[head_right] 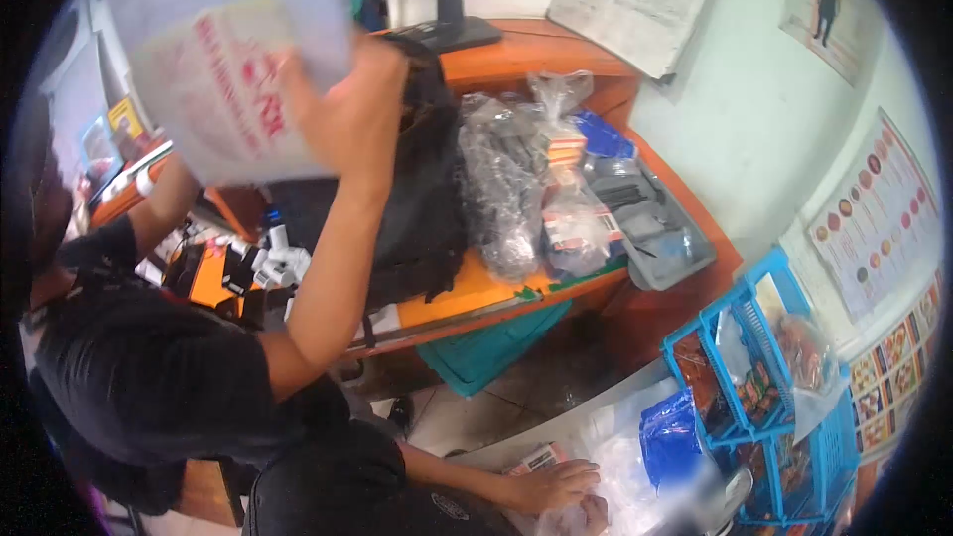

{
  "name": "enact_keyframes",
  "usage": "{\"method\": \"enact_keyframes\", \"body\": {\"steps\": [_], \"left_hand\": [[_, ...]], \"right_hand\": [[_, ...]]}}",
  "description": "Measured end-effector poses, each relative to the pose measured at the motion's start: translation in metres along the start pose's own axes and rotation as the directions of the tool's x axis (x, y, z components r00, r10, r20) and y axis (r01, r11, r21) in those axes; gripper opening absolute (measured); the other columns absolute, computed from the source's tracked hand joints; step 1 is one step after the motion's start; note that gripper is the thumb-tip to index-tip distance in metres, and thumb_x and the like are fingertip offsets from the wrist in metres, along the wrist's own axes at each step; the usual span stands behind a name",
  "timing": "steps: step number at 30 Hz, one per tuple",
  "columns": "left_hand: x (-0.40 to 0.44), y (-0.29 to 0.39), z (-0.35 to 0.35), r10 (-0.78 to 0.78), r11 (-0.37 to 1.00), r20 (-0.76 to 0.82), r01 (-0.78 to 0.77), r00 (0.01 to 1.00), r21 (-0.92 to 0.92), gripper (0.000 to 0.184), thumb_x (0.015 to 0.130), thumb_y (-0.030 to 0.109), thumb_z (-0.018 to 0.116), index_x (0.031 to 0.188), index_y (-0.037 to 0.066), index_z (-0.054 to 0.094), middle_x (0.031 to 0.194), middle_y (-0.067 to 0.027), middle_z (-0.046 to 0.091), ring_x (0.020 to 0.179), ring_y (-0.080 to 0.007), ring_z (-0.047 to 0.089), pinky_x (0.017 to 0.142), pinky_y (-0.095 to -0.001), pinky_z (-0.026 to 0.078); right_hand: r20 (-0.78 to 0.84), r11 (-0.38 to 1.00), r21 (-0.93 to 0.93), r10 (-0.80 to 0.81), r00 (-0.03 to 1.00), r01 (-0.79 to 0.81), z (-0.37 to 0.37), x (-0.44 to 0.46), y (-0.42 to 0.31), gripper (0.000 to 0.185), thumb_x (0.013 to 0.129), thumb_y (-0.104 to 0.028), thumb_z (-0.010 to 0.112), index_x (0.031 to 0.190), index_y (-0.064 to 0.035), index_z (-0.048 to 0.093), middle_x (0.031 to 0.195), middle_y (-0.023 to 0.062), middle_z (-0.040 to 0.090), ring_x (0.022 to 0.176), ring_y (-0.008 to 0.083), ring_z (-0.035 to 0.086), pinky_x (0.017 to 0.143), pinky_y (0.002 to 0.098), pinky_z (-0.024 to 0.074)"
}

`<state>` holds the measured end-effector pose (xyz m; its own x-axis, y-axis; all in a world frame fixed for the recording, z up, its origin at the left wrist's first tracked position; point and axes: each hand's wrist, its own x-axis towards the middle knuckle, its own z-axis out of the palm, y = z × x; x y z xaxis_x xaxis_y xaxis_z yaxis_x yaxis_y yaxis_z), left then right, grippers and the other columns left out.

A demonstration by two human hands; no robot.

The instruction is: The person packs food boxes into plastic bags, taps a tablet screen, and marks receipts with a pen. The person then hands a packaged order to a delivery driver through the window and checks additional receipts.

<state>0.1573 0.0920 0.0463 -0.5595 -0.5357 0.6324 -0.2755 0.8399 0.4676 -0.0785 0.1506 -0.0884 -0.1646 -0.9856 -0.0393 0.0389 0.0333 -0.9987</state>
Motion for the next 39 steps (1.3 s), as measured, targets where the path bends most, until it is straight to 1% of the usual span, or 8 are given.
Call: {"method": "enact_keyframes", "body": {"steps": [2,8,12,15,18,24,30,39], "left_hand": [[-0.002,-0.001,0.002,-0.051,0.996,0.175,0.064,0.983,-0.069,0.026,0.078,0.014,0.054,0.1,0.0,0.056,0.11,-0.014,0.049,0.106,-0.0319,0.046,0.093,-0.0399,0.038],[0.006,0.003,0.021,-0.139,0.983,0.262,0.166,0.955,-0.084,0.066,0.034,0.031,0.087,0.087,0.001,0.06,0.087,-0.012,0.061,0.086,-0.0304,0.058,0.077,-0.0369,0.045],[0.019,0.006,0.0,-0.292,0.913,0.375,0.374,0.88,-0.166,0.046,0.045,0.035,0.085,0.069,0.001,0.065,0.072,-0.0175,0.064,0.07,-0.0344,0.063,0.064,-0.0388,0.049],[-0.001,-0.026,0.035,-0.679,0.632,0.298,0.74,0.671,-0.229,0.045,0.051,0.033,0.083,0.078,0.0,0.068,0.078,-0.0179,0.065,0.076,-0.0299,0.065,0.067,-0.0362,0.05],[-0.017,0.02,-0.031,-0.91,0.225,0.272,0.925,0.312,-0.307,0.044,0.055,0.032,0.08,0.081,-0.002,0.069,0.079,-0.0167,0.067,0.076,-0.0261,0.066,0.066,-0.0349,0.051],[-0.034,0.048,-0.048,-0.888,-0.294,0.459,0.804,-0.03,-0.517,0.046,0.064,0.014,0.075,0.106,-0.002,0.066,0.098,-0.0144,0.067,0.089,-0.0235,0.065,0.072,-0.0347,0.052],[-0.047,0.017,-0.026,-0.973,-0.123,0.232,0.812,0.015,-0.57,0.033,0.067,0.01,0.071,0.098,-0.001,0.069,0.088,-0.012,0.068,0.079,-0.0202,0.065,0.063,-0.032,0.05],[-0.051,-0.001,-0.02,-0.907,-0.065,0.32,0.658,0.274,-0.75,0.026,0.066,0.009,0.069,0.091,0.002,0.069,0.075,-0.0056,0.063,0.064,-0.0139,0.057,0.053,-0.0285,0.043]], "right_hand": [[0.152,0.404,-0.512,-0.826,0.543,0.758,0.035,0.0,-0.008,0.028,0.09,-0.02,0.058,0.111,-0.0015,0.056,0.096,0.0147,0.064,0.088,0.0243,0.061,0.076,0.0323,0.0502],[0.303,0.553,-0.684,-0.378,0.875,0.476,0.037,0.011,-0.036,0.019,0.077,-0.014,0.064,0.09,-0.0004,0.06,0.085,0.0145,0.064,0.078,0.0245,0.061,0.07,0.0309,0.048],[0.572,-0.095,-0.819,-0.061,0.818,0.565,0.013,0.039,-0.03,0.014,0.068,-0.01,0.068,0.076,0.0003,0.063,0.078,0.0143,0.064,0.072,0.0247,0.061,0.067,0.03,0.0465],[0.304,0.935,-0.306,-0.081,0.949,0.178,0.049,-0.01,-0.123,0.02,0.069,-0.01,0.067,0.087,-0.0014,0.064,0.1,0.0206,0.062,0.091,0.0313,0.061,0.079,0.0355,0.0465],[0.484,0.824,-0.337,-0.262,0.835,0.455,0.07,-0.03,-0.124,0.024,0.07,-0.01,0.068,0.092,-0.0031,0.063,0.109,0.0232,0.059,0.099,0.033,0.058,0.084,0.0385,0.0443],[0.635,0.565,-0.304,-0.48,0.605,0.767,0.094,-0.034,-0.103,0.032,0.072,-0.01,0.069,0.103,-0.0066,0.062,0.122,0.025,0.054,0.111,0.0369,0.052,0.094,0.0468,0.039],[0.499,0.586,-0.352,-0.542,0.676,0.73,0.13,-0.025,-0.108,0.018,0.076,-0.006,0.067,0.093,-0.0027,0.065,0.12,0.0233,0.056,0.109,0.0357,0.053,0.093,0.0457,0.0404],[0.327,0.952,-0.116,-0.234,0.916,0.285,0.124,-0.005,-0.105,0.012,0.083,-0.005,0.061,0.085,0.0062,0.063,0.109,0.0166,0.062,0.099,0.0253,0.058,0.088,0.0345,0.0442]]}}
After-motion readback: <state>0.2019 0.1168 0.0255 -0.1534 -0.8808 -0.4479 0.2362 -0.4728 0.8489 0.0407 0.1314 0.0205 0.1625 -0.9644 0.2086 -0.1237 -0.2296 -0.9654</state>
